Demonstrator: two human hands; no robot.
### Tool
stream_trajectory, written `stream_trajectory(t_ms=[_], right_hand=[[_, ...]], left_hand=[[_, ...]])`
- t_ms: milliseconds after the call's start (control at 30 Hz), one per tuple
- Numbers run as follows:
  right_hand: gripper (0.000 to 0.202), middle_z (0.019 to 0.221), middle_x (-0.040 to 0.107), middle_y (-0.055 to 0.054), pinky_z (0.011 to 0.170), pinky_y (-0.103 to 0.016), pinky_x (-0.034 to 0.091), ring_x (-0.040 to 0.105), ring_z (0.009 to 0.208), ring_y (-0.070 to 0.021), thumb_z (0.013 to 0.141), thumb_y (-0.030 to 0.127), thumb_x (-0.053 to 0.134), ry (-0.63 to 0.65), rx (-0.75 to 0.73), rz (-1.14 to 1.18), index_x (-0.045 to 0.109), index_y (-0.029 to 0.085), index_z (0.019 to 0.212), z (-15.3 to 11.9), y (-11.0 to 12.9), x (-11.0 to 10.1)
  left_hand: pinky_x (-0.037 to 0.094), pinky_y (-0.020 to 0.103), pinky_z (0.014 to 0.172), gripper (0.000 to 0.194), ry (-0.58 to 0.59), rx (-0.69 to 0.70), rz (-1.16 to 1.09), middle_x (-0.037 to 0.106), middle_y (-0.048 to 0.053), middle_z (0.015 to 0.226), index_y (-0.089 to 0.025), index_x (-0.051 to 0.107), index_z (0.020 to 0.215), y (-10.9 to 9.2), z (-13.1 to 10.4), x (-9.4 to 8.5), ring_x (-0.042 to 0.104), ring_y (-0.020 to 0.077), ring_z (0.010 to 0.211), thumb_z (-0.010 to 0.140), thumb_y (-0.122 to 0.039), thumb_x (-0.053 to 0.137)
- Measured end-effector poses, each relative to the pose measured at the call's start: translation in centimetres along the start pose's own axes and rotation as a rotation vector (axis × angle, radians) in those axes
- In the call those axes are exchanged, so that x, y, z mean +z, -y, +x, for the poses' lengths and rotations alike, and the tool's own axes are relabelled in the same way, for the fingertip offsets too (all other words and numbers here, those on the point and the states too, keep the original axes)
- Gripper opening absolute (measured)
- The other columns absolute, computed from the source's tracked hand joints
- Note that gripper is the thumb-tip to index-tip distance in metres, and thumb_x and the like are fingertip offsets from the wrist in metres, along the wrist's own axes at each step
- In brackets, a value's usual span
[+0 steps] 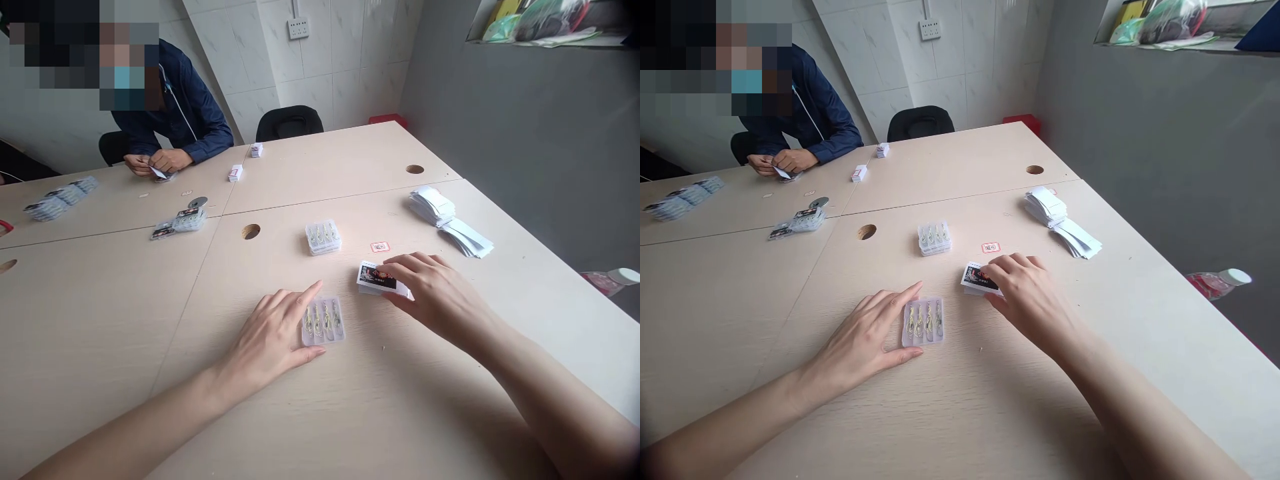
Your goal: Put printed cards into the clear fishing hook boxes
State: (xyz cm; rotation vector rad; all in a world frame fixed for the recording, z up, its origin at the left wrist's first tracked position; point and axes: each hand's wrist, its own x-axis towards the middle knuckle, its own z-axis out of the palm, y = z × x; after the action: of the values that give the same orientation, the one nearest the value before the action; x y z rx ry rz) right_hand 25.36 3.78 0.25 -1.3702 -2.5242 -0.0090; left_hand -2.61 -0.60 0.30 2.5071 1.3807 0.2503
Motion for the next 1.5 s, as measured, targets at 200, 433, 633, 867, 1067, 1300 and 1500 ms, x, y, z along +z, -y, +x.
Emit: stream_trajectory(t_ms=[200,433,633,867,1067,1300,1500], right_hand=[[0.025,0.110,0.068,-0.006,0.081,-0.038,0.044,0.063,0.091,-0.0226,0.085,0.018,0.062,0.000,0.000,0.015,0.062,0.022,0.109,0.0,-0.3,0.0],[0.013,0.091,0.070,-0.003,0.077,-0.034,0.042,0.062,0.076,-0.0188,0.092,0.021,0.053,-0.012,-0.004,0.018,0.065,0.020,0.095,0.1,0.2,-0.8],[0.024,0.066,0.061,0.000,0.068,-0.030,0.038,0.054,0.062,-0.0154,0.093,0.013,0.045,0.021,0.000,-0.079,0.059,0.019,0.073,0.6,1.1,-1.4],[0.020,0.070,0.063,0.000,0.060,-0.029,0.037,0.055,0.064,-0.0158,0.091,0.018,0.052,0.015,-0.004,-0.095,0.062,0.020,0.075,0.6,1.4,-0.8],[0.018,0.078,0.069,-0.001,0.059,-0.029,0.039,0.060,0.069,-0.0161,0.092,0.017,0.052,-0.105,-0.023,-0.042,0.067,0.021,0.082,0.3,1.8,-1.2],[0.022,0.098,0.073,-0.009,0.070,-0.034,0.044,0.062,0.081,-0.0189,0.088,0.003,0.050,-0.440,-0.334,0.089,0.065,0.009,0.103,-0.3,5.7,-2.0],[0.028,0.106,0.072,-0.010,0.082,-0.038,0.047,0.063,0.093,-0.0214,0.086,0.002,0.052,-0.395,-0.427,0.042,0.065,0.011,0.109,-0.2,6.2,-1.9]], left_hand=[[0.044,0.041,0.093,0.080,0.032,0.032,-0.042,0.057,0.009,0.124,-0.026,0.019,0.147,0.1,0.1,-0.4,0.051,0.0258,0.112,0.083,-0.043,0.064],[0.049,0.038,0.090,0.072,0.019,0.009,-0.140,0.060,0.008,0.122,-0.027,0.026,0.145,0.6,1.9,-2.1,0.058,0.0226,0.111,0.085,-0.051,0.058],[0.048,0.034,0.092,0.049,-0.124,0.082,-0.236,0.065,0.005,0.116,-0.026,0.042,0.136,1.9,1.9,-1.1,0.061,0.0186,0.108,0.090,-0.035,0.057],[0.048,0.030,0.090,0.044,-0.220,0.143,-0.315,0.067,0.004,0.108,-0.024,0.047,0.132,2.7,1.2,-1.0,0.063,0.0158,0.103,0.089,-0.022,0.059],[0.049,0.027,0.084,0.036,-0.256,0.118,-0.426,0.068,0.003,0.100,-0.023,0.055,0.125,1.9,1.1,-1.3,0.063,0.0145,0.094,0.088,-0.019,0.059],[0.045,0.022,0.067,0.022,0.132,-0.181,-0.986,0.065,0.000,0.085,-0.020,0.066,0.089,-1.0,0.5,-2.5,0.057,0.0127,0.078,0.093,-0.035,0.050],[0.041,0.021,0.065,0.020,0.141,-0.293,-1.195,0.053,-0.003,0.075,-0.018,0.056,0.078,-1.0,0.7,-2.3,0.047,0.0095,0.067,0.091,-0.034,0.055]])
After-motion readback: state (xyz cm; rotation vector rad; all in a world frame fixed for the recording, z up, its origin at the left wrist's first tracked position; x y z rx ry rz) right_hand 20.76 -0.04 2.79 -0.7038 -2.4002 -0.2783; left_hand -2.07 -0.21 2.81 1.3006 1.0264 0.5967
